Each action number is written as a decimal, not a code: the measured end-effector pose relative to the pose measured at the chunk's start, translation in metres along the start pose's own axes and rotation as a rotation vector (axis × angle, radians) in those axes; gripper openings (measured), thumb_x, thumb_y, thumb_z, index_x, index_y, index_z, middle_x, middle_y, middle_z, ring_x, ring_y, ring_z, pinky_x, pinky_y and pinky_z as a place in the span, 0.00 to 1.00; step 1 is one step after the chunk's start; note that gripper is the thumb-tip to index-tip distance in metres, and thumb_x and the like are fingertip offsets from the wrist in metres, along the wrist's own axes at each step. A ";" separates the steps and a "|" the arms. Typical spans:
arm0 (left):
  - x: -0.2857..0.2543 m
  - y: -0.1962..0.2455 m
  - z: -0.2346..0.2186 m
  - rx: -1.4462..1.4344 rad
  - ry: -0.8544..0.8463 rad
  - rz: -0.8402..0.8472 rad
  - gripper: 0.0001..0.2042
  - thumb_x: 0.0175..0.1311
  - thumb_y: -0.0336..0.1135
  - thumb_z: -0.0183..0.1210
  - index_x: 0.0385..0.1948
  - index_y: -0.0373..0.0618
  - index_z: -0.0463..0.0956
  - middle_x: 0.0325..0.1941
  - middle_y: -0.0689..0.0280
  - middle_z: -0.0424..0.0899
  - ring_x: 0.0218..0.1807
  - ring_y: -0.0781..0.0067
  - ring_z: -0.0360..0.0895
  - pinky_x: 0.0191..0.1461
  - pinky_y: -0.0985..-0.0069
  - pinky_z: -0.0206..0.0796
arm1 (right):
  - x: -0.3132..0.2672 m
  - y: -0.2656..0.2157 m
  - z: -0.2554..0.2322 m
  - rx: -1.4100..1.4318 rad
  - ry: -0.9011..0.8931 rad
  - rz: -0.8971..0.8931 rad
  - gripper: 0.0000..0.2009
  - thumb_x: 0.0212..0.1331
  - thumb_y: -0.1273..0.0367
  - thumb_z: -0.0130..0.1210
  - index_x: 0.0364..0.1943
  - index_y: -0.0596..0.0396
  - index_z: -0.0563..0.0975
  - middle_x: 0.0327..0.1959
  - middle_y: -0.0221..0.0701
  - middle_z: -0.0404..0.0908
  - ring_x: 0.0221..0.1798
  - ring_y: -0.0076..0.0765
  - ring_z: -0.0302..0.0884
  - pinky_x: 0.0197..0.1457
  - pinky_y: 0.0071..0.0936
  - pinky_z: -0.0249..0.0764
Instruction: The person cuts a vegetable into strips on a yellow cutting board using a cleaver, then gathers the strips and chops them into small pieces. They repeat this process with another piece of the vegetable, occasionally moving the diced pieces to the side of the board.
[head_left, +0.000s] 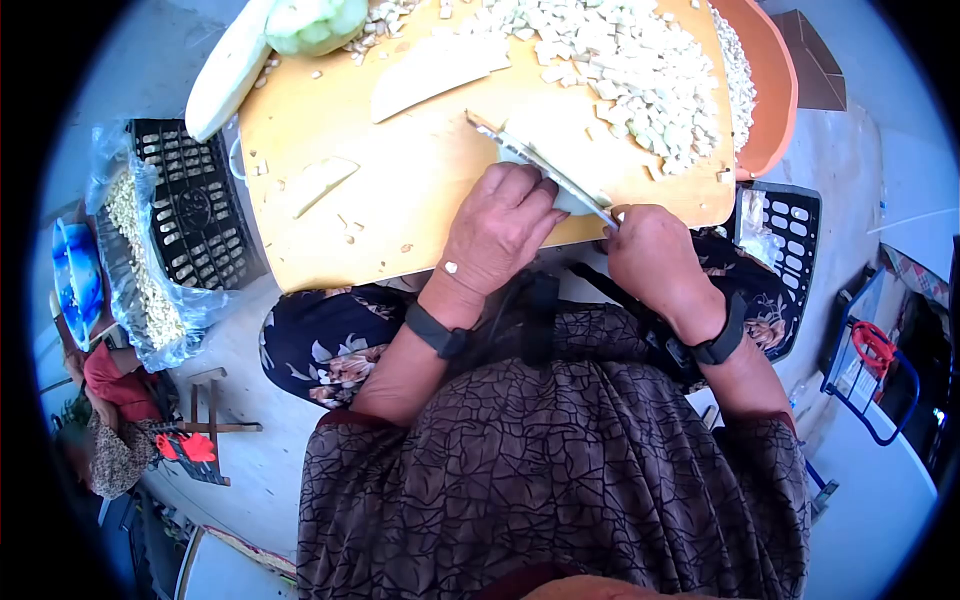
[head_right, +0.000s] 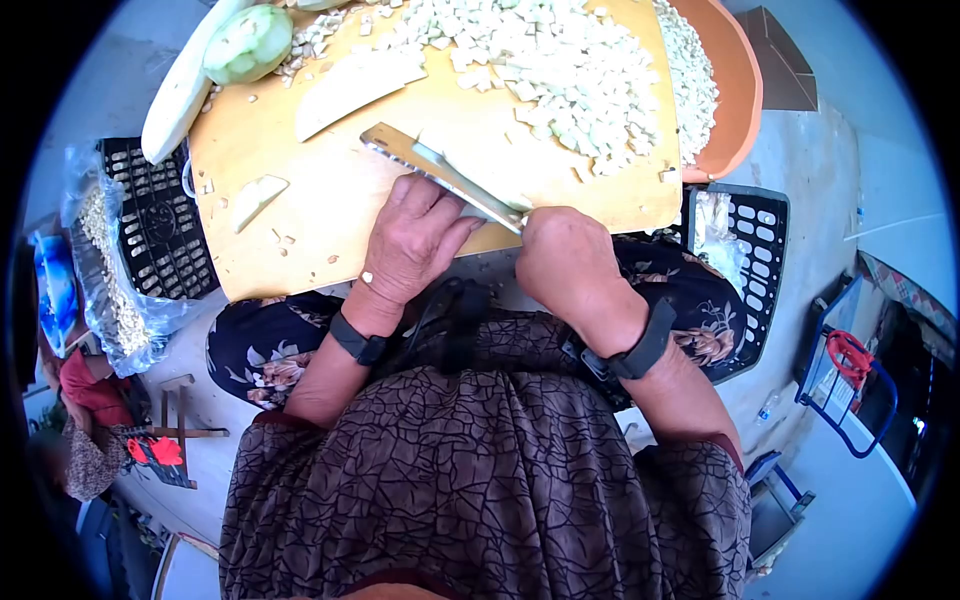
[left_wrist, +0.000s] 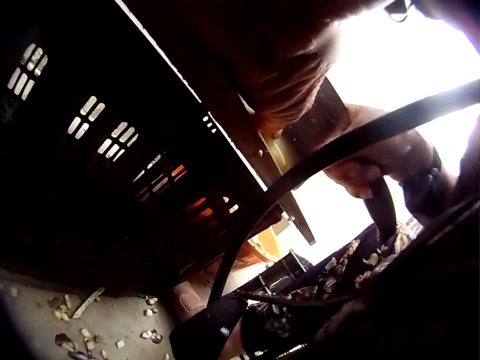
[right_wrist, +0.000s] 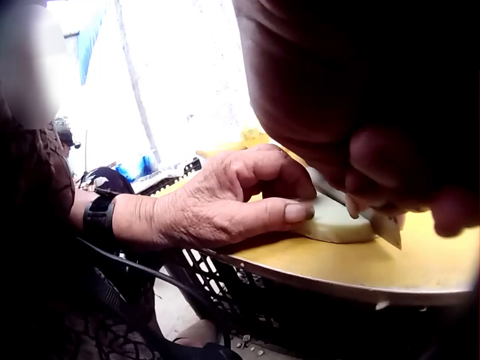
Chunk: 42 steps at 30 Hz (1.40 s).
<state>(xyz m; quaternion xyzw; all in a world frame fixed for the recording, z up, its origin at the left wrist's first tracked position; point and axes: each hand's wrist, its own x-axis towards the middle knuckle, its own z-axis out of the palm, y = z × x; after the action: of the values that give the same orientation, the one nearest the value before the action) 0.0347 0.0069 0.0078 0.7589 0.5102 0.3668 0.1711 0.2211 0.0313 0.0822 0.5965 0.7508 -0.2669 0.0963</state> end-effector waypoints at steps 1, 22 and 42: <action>-0.002 -0.002 0.001 -0.013 -0.006 -0.006 0.13 0.51 0.31 0.69 0.39 0.39 0.81 0.41 0.59 0.79 0.46 0.56 0.74 0.52 0.66 0.71 | 0.001 0.000 0.000 0.026 0.011 0.020 0.07 0.51 0.74 0.54 0.24 0.62 0.81 0.27 0.51 0.82 0.35 0.59 0.83 0.44 0.47 0.79; -0.003 -0.004 0.001 0.018 0.013 0.015 0.11 0.51 0.31 0.68 0.37 0.41 0.81 0.38 0.61 0.77 0.44 0.59 0.73 0.50 0.68 0.71 | -0.025 -0.004 -0.010 -0.038 0.101 -0.148 0.20 0.57 0.71 0.60 0.56 0.52 0.79 0.22 0.48 0.80 0.30 0.57 0.82 0.36 0.47 0.77; -0.007 -0.001 -0.002 0.095 0.074 0.096 0.08 0.47 0.29 0.68 0.30 0.42 0.84 0.31 0.65 0.81 0.34 0.63 0.78 0.39 0.69 0.70 | -0.047 0.003 -0.015 0.034 0.025 -0.160 0.18 0.53 0.77 0.58 0.50 0.57 0.77 0.21 0.44 0.79 0.26 0.53 0.80 0.31 0.45 0.75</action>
<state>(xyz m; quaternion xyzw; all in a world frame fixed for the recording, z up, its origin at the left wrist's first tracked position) 0.0311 0.0012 0.0056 0.7757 0.4959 0.3779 0.0979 0.2389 -0.0003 0.1161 0.5396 0.7924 -0.2789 0.0552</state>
